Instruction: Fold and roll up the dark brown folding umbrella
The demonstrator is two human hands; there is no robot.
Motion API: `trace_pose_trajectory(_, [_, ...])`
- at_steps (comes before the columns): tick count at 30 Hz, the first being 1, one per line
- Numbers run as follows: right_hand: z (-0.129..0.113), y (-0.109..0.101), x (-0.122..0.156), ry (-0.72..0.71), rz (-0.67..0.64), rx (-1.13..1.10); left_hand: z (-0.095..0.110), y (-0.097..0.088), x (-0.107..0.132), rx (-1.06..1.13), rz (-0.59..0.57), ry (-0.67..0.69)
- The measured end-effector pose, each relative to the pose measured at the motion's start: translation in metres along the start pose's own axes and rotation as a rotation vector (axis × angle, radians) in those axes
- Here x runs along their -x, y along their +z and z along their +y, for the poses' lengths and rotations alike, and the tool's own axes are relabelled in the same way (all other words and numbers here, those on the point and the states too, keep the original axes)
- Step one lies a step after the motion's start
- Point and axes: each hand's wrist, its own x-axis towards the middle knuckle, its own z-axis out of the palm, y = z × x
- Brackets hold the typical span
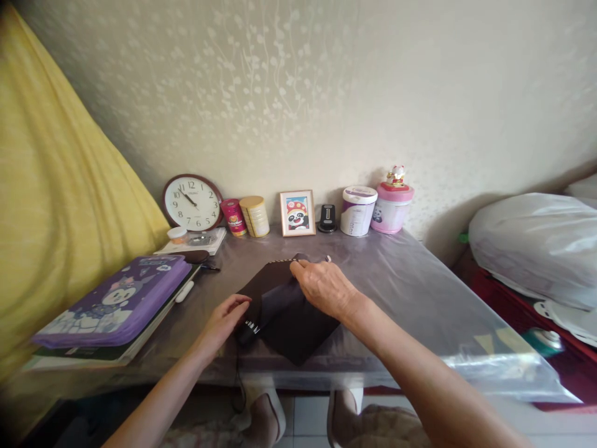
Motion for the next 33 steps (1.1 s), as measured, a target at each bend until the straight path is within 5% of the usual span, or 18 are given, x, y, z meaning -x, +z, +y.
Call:
trace_pose_trajectory(15, [-0.019, 0.039, -0.051, -0.001, 0.273, -0.406, 0.01, -0.01, 0.012, 0.069, -0.37, 0.005])
trace_pose_trajectory(25, [-0.02, 0.061, -0.07, 0.019, 0.308, -0.51, -0.02, 0.01, -0.006, -0.162, -0.015, 0.172])
trace_pose_trajectory(28, [-0.024, 0.064, -0.068, 0.009, 0.393, -0.506, -0.019, 0.01, -0.008, -0.143, -0.004, 0.169])
trace_pose_trajectory(33, [-0.032, 0.08, -0.061, -0.261, 0.262, -0.389, -0.014, 0.009, -0.008, -0.225, 0.081, 0.111])
